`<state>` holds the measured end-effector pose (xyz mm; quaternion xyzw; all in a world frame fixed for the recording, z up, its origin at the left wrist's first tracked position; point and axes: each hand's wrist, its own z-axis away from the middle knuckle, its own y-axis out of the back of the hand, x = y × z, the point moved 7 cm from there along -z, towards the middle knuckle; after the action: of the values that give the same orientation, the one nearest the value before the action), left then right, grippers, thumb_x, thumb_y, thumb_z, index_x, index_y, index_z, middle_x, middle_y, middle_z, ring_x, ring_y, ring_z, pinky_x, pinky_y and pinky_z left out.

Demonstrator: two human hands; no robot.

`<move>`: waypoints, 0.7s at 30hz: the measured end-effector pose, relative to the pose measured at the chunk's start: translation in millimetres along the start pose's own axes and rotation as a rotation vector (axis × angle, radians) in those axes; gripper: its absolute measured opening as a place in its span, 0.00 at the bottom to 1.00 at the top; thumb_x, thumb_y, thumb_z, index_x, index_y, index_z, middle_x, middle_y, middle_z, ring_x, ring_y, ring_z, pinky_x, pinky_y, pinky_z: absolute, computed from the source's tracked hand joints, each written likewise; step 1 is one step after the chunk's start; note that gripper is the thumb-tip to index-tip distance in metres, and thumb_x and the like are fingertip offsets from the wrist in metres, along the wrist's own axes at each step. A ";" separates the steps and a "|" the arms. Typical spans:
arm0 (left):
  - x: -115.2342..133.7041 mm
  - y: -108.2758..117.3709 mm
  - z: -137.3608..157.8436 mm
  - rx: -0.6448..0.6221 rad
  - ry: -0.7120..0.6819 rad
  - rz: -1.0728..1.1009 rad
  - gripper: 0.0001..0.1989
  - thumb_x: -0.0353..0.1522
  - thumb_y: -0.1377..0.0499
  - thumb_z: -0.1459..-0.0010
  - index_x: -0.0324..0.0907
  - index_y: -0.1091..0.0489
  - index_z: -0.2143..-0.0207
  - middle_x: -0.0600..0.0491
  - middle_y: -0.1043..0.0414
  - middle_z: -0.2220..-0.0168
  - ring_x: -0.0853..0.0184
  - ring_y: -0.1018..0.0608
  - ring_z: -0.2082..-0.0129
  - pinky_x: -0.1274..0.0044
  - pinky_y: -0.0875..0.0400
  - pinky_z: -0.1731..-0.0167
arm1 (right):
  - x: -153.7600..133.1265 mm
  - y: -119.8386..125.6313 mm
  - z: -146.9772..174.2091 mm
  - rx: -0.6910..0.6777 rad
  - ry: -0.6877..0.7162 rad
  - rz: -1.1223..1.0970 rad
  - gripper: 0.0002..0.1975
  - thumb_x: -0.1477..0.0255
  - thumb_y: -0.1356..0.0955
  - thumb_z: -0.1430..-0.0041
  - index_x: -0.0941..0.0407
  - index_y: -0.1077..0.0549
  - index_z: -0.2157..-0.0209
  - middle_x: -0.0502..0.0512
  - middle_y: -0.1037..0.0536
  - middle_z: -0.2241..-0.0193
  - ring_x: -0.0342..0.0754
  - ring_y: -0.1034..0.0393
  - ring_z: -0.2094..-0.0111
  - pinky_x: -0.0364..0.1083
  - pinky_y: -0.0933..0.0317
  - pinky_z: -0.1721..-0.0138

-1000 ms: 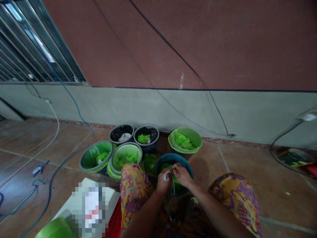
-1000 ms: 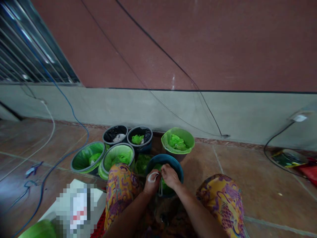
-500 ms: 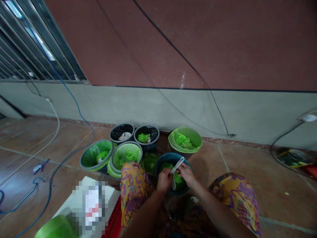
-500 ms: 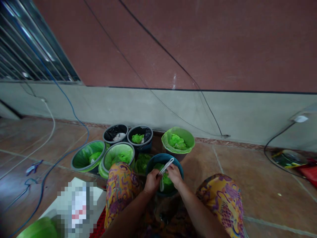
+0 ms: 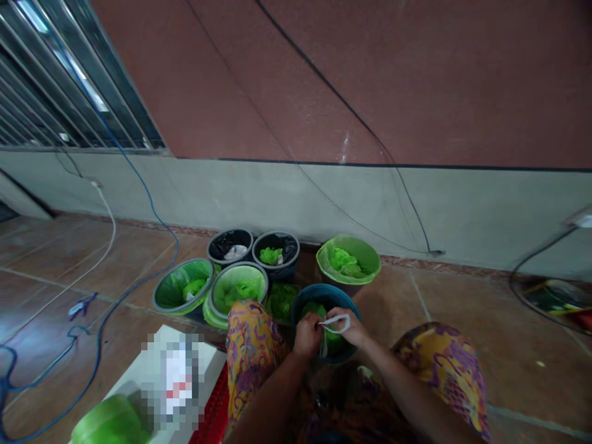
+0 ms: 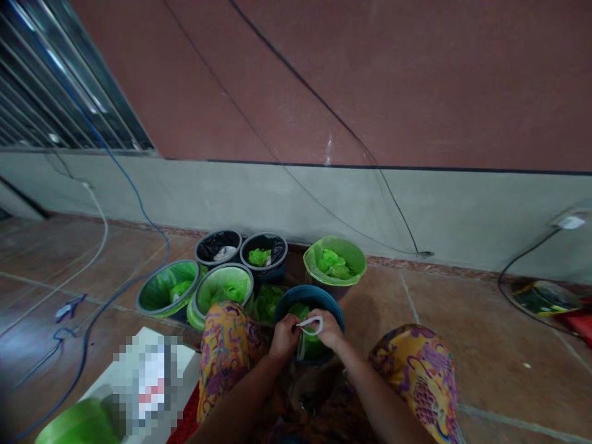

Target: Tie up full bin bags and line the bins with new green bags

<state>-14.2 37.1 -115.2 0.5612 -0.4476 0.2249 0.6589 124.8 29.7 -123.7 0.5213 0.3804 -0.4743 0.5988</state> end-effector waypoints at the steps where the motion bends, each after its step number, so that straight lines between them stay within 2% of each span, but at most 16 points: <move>1: 0.2 0.0 -0.2 -0.001 0.001 -0.003 0.08 0.21 0.45 0.46 0.39 0.29 0.72 0.54 0.30 0.69 0.69 0.27 0.66 0.78 0.36 0.62 | -0.8 -0.5 -0.9 -0.025 0.023 0.080 0.04 0.69 0.31 0.55 0.55 0.27 0.76 0.50 0.25 0.76 0.46 0.32 0.70 0.45 0.38 0.65; 3: 0.7 0.0 -0.7 -0.005 0.007 -0.023 0.08 0.22 0.45 0.45 0.39 0.28 0.72 0.53 0.30 0.69 0.69 0.27 0.66 0.77 0.35 0.62 | -0.9 -3.6 -1.5 -0.072 0.048 0.238 0.02 0.74 0.33 0.53 0.55 0.27 0.76 0.49 0.25 0.76 0.45 0.32 0.70 0.43 0.40 0.64; 5: 0.8 -0.1 -1.0 -0.009 0.015 -0.036 0.08 0.22 0.45 0.45 0.40 0.28 0.71 0.53 0.29 0.69 0.69 0.27 0.66 0.77 0.35 0.61 | 0.8 -7.9 -1.1 -0.108 0.052 0.357 0.04 0.76 0.33 0.52 0.55 0.28 0.78 0.49 0.26 0.76 0.45 0.33 0.70 0.43 0.41 0.65; 9: 0.7 -1.5 -0.3 -0.019 0.003 -0.011 0.09 0.22 0.45 0.47 0.40 0.27 0.70 0.53 0.28 0.68 0.68 0.26 0.64 0.77 0.33 0.59 | -1.5 -11.2 2.1 -0.120 0.054 0.545 0.07 0.77 0.32 0.50 0.55 0.29 0.79 0.51 0.26 0.76 0.45 0.34 0.71 0.43 0.42 0.65; 12: 1.4 -2.6 -0.1 -0.029 -0.008 -0.001 0.09 0.22 0.45 0.47 0.40 0.26 0.69 0.53 0.28 0.68 0.68 0.25 0.65 0.77 0.33 0.59 | -16.2 -5.6 5.9 -0.050 0.052 0.726 0.06 0.76 0.34 0.46 0.55 0.25 0.73 0.56 0.23 0.69 0.48 0.31 0.65 0.45 0.42 0.60; 16: 4.6 1.2 -1.3 -0.009 -0.020 -0.016 0.07 0.25 0.45 0.44 0.40 0.27 0.68 0.52 0.28 0.67 0.67 0.26 0.65 0.76 0.33 0.60 | -37.5 5.5 8.6 0.068 0.004 0.984 0.11 0.76 0.38 0.40 0.56 0.23 0.67 0.63 0.22 0.59 0.53 0.29 0.58 0.49 0.42 0.55; 18: 5.3 3.7 -1.7 0.002 -0.023 -0.024 0.07 0.26 0.45 0.43 0.39 0.27 0.69 0.51 0.28 0.67 0.67 0.26 0.64 0.76 0.34 0.60 | -39.4 17.6 8.4 0.146 -0.056 1.008 0.13 0.75 0.39 0.39 0.56 0.23 0.63 0.64 0.22 0.58 0.53 0.28 0.58 0.49 0.42 0.55; 21: 1.5 6.9 -1.7 0.027 0.004 -0.027 0.06 0.27 0.45 0.43 0.39 0.28 0.70 0.52 0.28 0.68 0.67 0.26 0.65 0.76 0.34 0.61 | -31.0 50.7 7.2 0.305 -0.177 0.916 0.15 0.73 0.40 0.37 0.57 0.23 0.58 0.66 0.22 0.57 0.53 0.26 0.61 0.49 0.39 0.58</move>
<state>-18.4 40.2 -110.1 0.5755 -0.4355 0.2230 0.6553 165.3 28.2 -79.7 0.6746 -0.0144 -0.2548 0.6927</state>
